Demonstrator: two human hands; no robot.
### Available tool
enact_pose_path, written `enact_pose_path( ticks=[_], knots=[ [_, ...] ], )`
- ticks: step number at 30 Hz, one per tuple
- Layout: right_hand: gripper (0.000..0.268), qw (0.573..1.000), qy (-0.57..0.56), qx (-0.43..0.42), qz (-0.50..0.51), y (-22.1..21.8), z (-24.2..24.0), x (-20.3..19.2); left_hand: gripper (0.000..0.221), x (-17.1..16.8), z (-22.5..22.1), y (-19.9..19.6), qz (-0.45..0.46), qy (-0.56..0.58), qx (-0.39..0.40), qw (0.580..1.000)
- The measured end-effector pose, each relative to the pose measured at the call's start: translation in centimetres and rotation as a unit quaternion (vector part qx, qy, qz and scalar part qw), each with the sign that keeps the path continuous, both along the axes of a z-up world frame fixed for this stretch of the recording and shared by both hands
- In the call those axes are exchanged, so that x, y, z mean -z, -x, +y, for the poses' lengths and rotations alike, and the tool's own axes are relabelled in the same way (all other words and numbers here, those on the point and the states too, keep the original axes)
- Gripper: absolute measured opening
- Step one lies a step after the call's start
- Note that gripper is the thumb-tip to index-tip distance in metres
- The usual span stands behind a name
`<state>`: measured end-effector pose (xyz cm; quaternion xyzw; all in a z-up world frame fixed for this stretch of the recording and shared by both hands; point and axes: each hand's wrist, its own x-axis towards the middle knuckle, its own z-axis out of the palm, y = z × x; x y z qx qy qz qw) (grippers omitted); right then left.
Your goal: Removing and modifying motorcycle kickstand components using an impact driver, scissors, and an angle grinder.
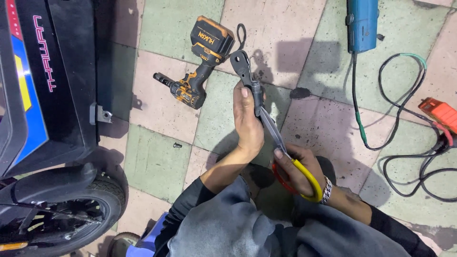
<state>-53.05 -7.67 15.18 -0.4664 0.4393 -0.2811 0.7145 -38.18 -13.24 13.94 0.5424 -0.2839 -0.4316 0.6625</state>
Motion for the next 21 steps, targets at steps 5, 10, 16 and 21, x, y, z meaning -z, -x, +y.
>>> enact_pose_path(
  ticks=[5, 10, 16, 21],
  knots=[
    [0.02, 0.995, 0.103, 0.016, 0.004, 0.4, 0.9, 3.2, 0.048, 0.4, -0.2, -1.4, 0.025, 0.005, 0.068, 0.997],
    [0.023, 0.995, 0.094, 0.0, -0.028, 0.3, 0.7, 3.6, 0.045, 0.3, -0.5, -1.5, 0.124, -0.003, 0.028, 0.992],
    [0.033, 0.984, 0.009, -0.029, -0.176, 0.5, 0.7, 4.3, 0.049, -0.2, -0.8, -1.2, 0.191, -0.011, -0.029, 0.981],
    [0.046, 0.966, -0.058, -0.099, -0.23, 0.5, -0.2, 2.0, 0.052, 1.5, -0.9, -2.3, 0.22, 0.027, 0.007, 0.975]
  ],
)
